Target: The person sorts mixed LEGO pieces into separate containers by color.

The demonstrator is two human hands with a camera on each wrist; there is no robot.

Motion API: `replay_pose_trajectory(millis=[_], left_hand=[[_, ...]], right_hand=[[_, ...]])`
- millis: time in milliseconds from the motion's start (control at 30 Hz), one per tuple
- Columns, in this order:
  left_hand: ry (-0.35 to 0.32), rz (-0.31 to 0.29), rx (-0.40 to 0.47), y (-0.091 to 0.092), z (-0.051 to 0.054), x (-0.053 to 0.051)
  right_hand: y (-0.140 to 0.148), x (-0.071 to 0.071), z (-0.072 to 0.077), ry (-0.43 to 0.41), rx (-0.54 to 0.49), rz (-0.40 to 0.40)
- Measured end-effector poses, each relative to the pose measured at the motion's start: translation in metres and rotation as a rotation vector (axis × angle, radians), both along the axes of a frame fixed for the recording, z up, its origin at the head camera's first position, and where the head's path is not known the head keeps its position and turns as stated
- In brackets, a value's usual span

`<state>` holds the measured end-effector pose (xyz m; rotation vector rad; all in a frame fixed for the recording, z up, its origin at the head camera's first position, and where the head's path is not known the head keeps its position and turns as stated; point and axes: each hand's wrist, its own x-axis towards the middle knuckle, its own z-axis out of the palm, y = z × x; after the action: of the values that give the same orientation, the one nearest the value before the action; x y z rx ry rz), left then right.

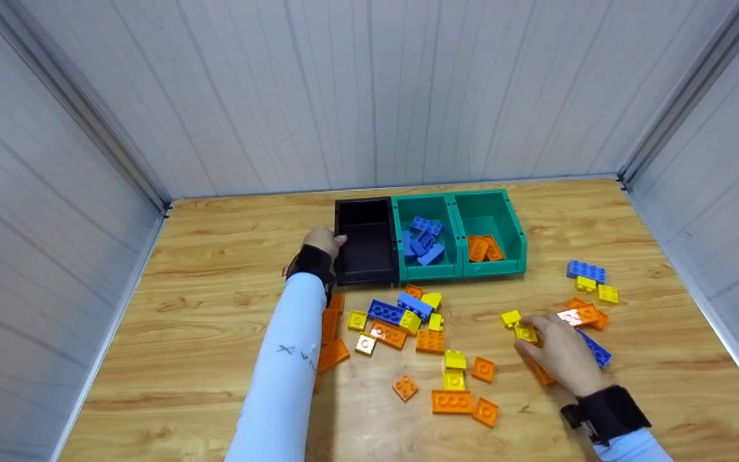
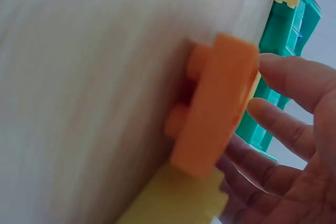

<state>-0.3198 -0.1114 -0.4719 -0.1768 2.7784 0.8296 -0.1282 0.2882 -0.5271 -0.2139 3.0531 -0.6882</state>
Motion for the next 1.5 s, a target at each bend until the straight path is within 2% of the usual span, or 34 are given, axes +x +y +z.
replay_pose_trajectory(millis=[100,200,267,300,433,533,600,767,833,867,900,933,967,1000,1067,1100,1133,1167,1200,1233,1300,1433,1500], left_hand=[[0.033,0.006,0.016,-0.003,-0.012,-0.006],[0.025,0.023,0.050,-0.003,-0.011,-0.004],[0.027,0.032,0.072,-0.002,-0.006,0.002],[0.000,0.039,0.081,0.000,0.002,0.008],[0.018,0.033,0.104,0.002,0.015,0.021],[0.027,0.028,0.124,0.001,0.017,0.024],[0.026,0.034,0.137,0.000,0.015,0.023],[-0.009,0.073,0.155,-0.001,0.003,0.013],[0.011,0.060,0.154,-0.003,-0.002,0.009],[0.014,0.059,0.147,-0.004,-0.009,0.003],[0.024,0.053,0.154,-0.004,-0.011,0.001],[0.090,0.021,0.147,-0.009,-0.029,-0.010],[0.104,0.002,0.117,-0.010,-0.034,-0.015],[0.103,-0.006,0.103,-0.011,-0.042,-0.021],[0.081,-0.006,0.071,-0.011,-0.048,-0.030],[0.080,-0.010,0.063,-0.010,-0.044,-0.028],[0.075,-0.010,0.051,-0.009,-0.045,-0.030],[0.019,0.009,0.042,-0.004,-0.027,-0.020],[0.023,0.009,0.052,-0.003,-0.023,-0.016],[0.031,0.010,0.055,-0.001,-0.014,-0.009],[0.034,0.016,0.067,0.000,-0.004,0.000],[0.065,0.010,0.068,0.000,0.001,0.007],[0.063,0.017,0.084,-0.001,0.000,0.007]], right_hand=[[-0.004,-0.002,-0.001,0.015,0.013,-0.003],[-0.008,-0.002,0.000,0.014,0.019,-0.012],[-0.011,-0.002,0.001,0.004,0.014,-0.014],[-0.012,-0.002,0.003,-0.001,0.010,-0.017],[-0.021,-0.005,0.012,0.002,-0.013,-0.018],[-0.034,-0.013,0.022,0.024,-0.035,0.011],[-0.047,-0.022,0.029,0.056,-0.052,0.062],[-0.097,-0.056,0.048,0.148,-0.090,0.253],[-0.120,-0.072,0.056,0.166,-0.097,0.316],[-0.132,-0.080,0.059,0.170,-0.095,0.341],[-0.142,-0.088,0.061,0.172,-0.089,0.361],[-0.153,-0.095,0.063,0.170,-0.084,0.380],[-0.163,-0.103,0.064,0.167,-0.078,0.395],[-0.172,-0.110,0.065,0.164,-0.064,0.407],[-0.187,-0.123,0.065,0.156,-0.039,0.426],[-0.193,-0.128,0.065,0.152,-0.023,0.434],[-0.199,-0.134,0.064,0.150,-0.012,0.441],[-0.204,-0.138,0.063,0.149,0.001,0.449],[-0.208,-0.142,0.062,0.145,0.015,0.455],[-0.212,-0.145,0.060,0.144,0.025,0.464],[-0.217,-0.150,0.058,0.131,0.043,0.479],[-0.214,-0.154,0.058,0.113,0.052,0.501],[-0.205,-0.156,0.060,0.119,0.041,0.488]])
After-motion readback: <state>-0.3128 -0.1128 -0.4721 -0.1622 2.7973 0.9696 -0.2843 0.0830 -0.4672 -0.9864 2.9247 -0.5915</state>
